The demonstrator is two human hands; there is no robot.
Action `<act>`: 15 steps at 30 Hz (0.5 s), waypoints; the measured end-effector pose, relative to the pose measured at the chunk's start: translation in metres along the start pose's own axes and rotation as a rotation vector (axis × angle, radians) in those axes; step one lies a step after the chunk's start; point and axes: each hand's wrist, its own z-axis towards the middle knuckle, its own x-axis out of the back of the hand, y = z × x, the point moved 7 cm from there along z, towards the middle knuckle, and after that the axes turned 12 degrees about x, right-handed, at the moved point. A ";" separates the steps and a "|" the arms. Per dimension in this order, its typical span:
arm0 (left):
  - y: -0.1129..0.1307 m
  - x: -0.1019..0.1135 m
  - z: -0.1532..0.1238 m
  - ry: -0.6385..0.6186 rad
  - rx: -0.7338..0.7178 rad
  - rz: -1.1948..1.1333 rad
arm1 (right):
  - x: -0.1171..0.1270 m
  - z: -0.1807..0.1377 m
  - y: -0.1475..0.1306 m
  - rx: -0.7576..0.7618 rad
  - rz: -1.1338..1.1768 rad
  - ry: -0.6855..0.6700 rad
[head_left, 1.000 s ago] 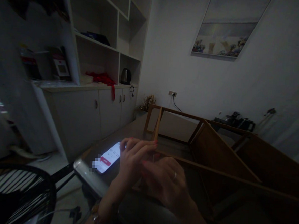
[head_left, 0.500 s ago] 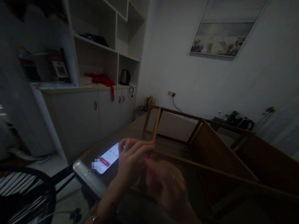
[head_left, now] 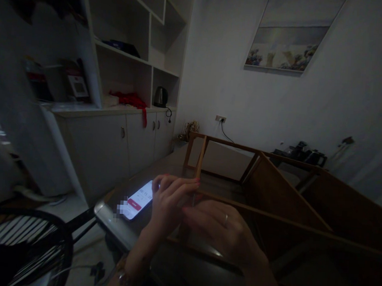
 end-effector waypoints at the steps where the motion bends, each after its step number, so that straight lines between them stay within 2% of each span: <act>1: 0.001 0.000 0.000 0.011 -0.005 0.001 | 0.001 0.000 0.001 -0.001 -0.003 -0.010; 9: 0.000 0.000 0.000 0.095 -0.051 -0.028 | 0.002 0.002 -0.007 0.022 -0.165 0.113; 15: 0.000 0.000 -0.001 0.079 -0.046 -0.035 | -0.004 0.000 -0.012 0.001 -0.234 0.167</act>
